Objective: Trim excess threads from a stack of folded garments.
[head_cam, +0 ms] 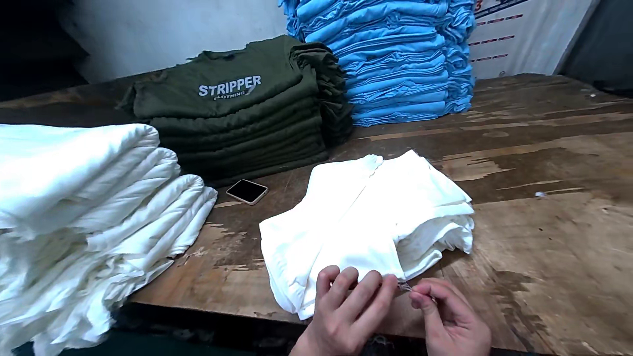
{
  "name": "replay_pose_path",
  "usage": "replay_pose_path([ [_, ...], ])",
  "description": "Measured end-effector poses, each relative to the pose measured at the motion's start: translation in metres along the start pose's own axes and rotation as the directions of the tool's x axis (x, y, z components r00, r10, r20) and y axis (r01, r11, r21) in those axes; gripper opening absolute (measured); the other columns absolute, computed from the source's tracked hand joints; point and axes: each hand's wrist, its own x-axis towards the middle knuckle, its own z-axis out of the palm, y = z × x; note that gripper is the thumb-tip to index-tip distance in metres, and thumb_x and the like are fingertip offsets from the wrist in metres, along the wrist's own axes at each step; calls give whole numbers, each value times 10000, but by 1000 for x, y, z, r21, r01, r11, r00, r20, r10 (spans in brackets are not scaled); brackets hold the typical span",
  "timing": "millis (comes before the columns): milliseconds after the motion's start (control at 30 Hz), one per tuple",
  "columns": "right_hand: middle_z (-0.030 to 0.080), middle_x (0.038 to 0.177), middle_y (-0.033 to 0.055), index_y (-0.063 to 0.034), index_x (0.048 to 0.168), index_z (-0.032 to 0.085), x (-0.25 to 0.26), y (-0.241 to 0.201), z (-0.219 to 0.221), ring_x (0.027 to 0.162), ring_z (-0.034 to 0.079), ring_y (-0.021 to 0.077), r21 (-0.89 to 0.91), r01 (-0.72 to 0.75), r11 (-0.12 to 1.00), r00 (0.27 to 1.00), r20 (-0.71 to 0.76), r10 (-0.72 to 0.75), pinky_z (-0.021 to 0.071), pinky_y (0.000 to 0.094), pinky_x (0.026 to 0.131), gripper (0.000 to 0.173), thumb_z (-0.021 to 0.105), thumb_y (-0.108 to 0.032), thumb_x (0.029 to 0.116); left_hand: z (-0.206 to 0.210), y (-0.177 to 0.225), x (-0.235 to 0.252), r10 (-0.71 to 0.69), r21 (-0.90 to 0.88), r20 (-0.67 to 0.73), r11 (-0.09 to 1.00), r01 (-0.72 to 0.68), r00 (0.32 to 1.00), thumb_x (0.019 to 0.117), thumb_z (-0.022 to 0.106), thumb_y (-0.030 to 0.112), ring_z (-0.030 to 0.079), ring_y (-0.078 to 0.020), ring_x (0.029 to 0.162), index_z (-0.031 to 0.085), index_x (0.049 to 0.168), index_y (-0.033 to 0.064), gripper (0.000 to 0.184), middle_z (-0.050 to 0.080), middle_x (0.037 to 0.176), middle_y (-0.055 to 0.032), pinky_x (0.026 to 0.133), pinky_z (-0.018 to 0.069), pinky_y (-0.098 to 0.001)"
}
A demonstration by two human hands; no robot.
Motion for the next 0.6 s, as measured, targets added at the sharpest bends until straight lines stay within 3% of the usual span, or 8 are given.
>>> replay_pose_path([
  [167,720,954,-23,-123,932,757,-4,-2,2,847,707,39,-9,35,999,995,90,-34,623,190,741,45,771,-97,900,6,3,12,-12,-95,65,995,18,998,970,672,192,585,-159,883,753,1104,197,157,740,1034,13,835,409,-355],
  [267,693,848,-32,-139,905,783,-4,0,-10,815,662,28,-142,87,986,973,223,-54,579,182,738,27,795,-147,881,-5,-2,26,-138,-111,268,979,173,954,943,703,288,619,-184,826,755,1110,216,189,693,935,4,740,464,-394],
  [333,699,781,-33,-163,855,796,0,6,-21,797,645,77,-274,126,953,930,368,-17,528,295,783,140,796,-297,894,-23,-23,26,-263,-135,361,935,329,895,853,705,166,656,-178,826,753,990,174,146,683,880,-7,727,532,-402],
  [400,704,844,10,-153,828,780,5,9,-27,864,650,154,-370,157,916,907,420,14,538,379,807,340,789,-490,870,-49,-47,26,-535,-75,83,838,540,841,869,629,80,687,-105,799,728,980,69,149,711,910,-45,699,601,-303],
  [467,689,1031,105,-93,938,718,11,8,-26,1006,661,221,-406,161,900,916,400,17,573,406,863,465,814,-534,825,-68,-62,39,-688,-23,-199,715,699,698,1006,586,129,583,-96,811,651,1176,-30,241,636,1023,-111,695,494,-251],
  [500,668,1118,138,-79,1039,676,14,9,-22,1063,655,235,-409,186,894,918,396,-10,581,402,884,522,814,-535,824,-71,-62,43,-706,7,-219,689,725,673,1025,562,157,551,-103,831,611,1264,-25,304,601,1068,-120,703,467,-249],
  [567,633,1221,160,-142,1280,609,22,18,-8,1107,645,248,-426,293,856,902,419,-101,584,410,896,616,760,-567,860,-60,-46,42,-681,71,-74,725,685,729,976,593,152,654,-212,871,619,1311,-14,375,651,1098,-197,725,568,-371],
  [600,636,1211,158,-205,1359,595,26,22,-1,1096,649,274,-450,353,821,880,456,-128,575,454,903,600,717,-562,893,-47,-39,38,-645,90,12,762,641,764,925,632,140,674,-244,853,654,1290,6,390,669,1045,-188,718,589,-414],
])
